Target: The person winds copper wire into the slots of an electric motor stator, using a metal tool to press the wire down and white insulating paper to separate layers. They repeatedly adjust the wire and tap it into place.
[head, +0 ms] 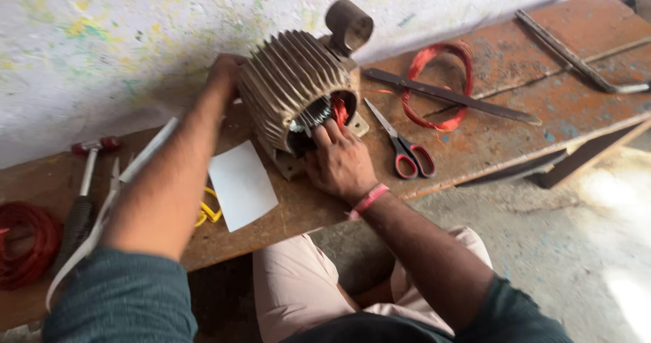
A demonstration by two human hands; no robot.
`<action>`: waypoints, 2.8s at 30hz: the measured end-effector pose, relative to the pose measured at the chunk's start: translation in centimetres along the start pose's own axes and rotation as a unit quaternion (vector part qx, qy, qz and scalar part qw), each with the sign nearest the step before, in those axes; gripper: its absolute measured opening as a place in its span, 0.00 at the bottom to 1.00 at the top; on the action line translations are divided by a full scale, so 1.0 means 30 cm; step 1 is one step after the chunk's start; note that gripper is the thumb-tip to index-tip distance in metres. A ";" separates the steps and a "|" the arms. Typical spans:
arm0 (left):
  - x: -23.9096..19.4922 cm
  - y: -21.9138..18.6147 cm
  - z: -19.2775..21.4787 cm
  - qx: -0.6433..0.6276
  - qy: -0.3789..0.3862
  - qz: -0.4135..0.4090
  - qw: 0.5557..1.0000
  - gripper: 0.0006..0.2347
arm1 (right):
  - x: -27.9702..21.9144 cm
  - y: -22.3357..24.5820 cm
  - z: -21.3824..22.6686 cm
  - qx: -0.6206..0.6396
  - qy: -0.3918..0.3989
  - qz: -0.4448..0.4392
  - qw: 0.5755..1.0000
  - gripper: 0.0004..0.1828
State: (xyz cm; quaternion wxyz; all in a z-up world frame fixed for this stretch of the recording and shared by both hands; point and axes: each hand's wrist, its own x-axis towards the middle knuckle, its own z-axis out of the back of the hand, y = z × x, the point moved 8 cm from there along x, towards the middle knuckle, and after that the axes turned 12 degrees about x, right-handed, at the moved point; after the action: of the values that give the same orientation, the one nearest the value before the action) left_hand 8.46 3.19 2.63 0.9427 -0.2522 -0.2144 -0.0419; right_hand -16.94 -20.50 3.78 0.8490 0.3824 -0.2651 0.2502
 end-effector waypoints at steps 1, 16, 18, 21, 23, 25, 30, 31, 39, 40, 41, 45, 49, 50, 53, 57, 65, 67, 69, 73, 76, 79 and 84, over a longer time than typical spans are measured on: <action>-0.064 -0.084 0.132 0.036 -0.163 -0.091 0.982 0.06 | 0.001 0.002 0.006 -0.011 0.004 0.004 1.000 0.20; -0.772 -0.531 0.094 0.085 0.009 -0.299 0.950 0.31 | 0.057 -0.102 -0.039 -0.023 0.140 -0.002 0.990 0.15; -0.757 -0.504 0.042 0.082 0.080 -0.247 0.962 0.31 | 0.059 -0.101 -0.032 -0.034 0.122 0.017 0.992 0.15; -0.758 -0.469 -0.025 0.204 0.151 -0.196 0.947 0.32 | 0.058 -0.113 -0.033 -0.049 0.105 0.017 0.993 0.14; -0.754 -0.472 -0.021 0.199 0.141 -0.209 0.947 0.31 | 0.072 -0.115 -0.045 -0.039 0.108 0.020 0.993 0.12; -0.743 -0.473 -0.016 0.198 0.125 -0.215 0.948 0.30 | 0.083 -0.127 -0.035 -0.015 0.118 0.029 0.992 0.10; -0.761 -0.515 0.027 0.227 -0.033 -0.301 0.926 0.30 | 0.122 -0.118 0.010 0.063 0.166 0.130 0.975 0.05; -0.752 -0.513 0.024 0.232 -0.023 -0.295 0.927 0.31 | 0.134 -0.102 0.028 0.081 0.171 0.156 0.969 0.05; -0.816 -0.599 0.293 -0.071 -0.075 -0.420 0.902 0.13 | 0.076 -0.045 0.055 0.089 0.073 -0.020 0.993 0.10; -0.795 -0.570 0.350 -0.111 -0.114 -0.393 0.906 0.11 | 0.063 -0.063 0.035 0.083 0.042 -0.081 0.992 0.09; -0.772 -0.526 0.403 -0.149 -0.153 -0.361 0.908 0.09 | 0.055 -0.056 0.023 0.067 -0.009 -0.091 0.994 0.08; -0.414 -0.299 0.405 -0.287 -0.189 -0.139 0.929 0.03 | 0.061 -0.020 -0.037 -0.003 -0.152 -0.115 0.982 0.06; -0.111 -0.112 0.184 -0.405 -0.041 0.089 0.909 0.04 | 0.067 -0.053 -0.064 -0.026 -0.176 -0.141 0.974 0.06; -0.090 -0.077 0.104 -0.423 0.032 0.162 0.891 0.05 | 0.068 -0.067 -0.072 -0.031 -0.162 -0.147 0.975 0.06; -0.100 -0.067 -0.023 -0.337 0.206 0.202 0.896 0.06 | 0.067 -0.080 -0.088 -0.040 -0.122 -0.145 0.981 0.07; -0.113 -0.143 -0.060 -0.386 0.251 0.212 0.862 0.05 | 0.091 -0.071 -0.044 -0.023 -0.088 -0.101 0.991 0.07; -0.152 -0.223 -0.063 -0.422 0.245 0.211 0.847 0.04 | 0.064 -0.040 -0.026 -0.026 -0.030 -0.084 0.996 0.06; -0.162 -0.236 -0.070 -0.429 0.246 0.208 0.844 0.04 | 0.067 -0.057 -0.044 -0.035 -0.006 -0.119 0.992 0.06; -0.154 -0.242 -0.085 -0.430 0.238 0.206 0.846 0.03 | 0.074 -0.063 -0.043 -0.028 -0.018 -0.114 0.993 0.06; -0.157 -0.145 -0.104 -0.424 0.221 0.235 0.846 0.03 | 0.088 -0.089 -0.092 -0.033 -0.014 -0.121 0.992 0.07; -0.164 -0.052 -0.105 -0.411 0.193 0.251 0.855 0.03 | 0.062 -0.155 -0.186 -0.053 0.090 -0.254 0.961 0.26; -0.133 -0.027 -0.149 -0.410 0.175 0.252 0.859 0.03 | 0.080 -0.076 -0.102 -0.064 -0.049 -0.095 0.992 0.13; -0.066 -0.019 -0.025 -0.358 0.062 0.247 0.898 0.04 | 0.029 -0.076 -0.053 -0.002 0.033 -0.049 0.998 0.17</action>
State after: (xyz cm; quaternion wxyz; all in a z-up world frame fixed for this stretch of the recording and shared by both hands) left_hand 6.86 2.28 1.45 0.7800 -0.6147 -0.0565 0.1027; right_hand -14.47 -20.38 2.27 0.8693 0.3852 -0.2182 0.2199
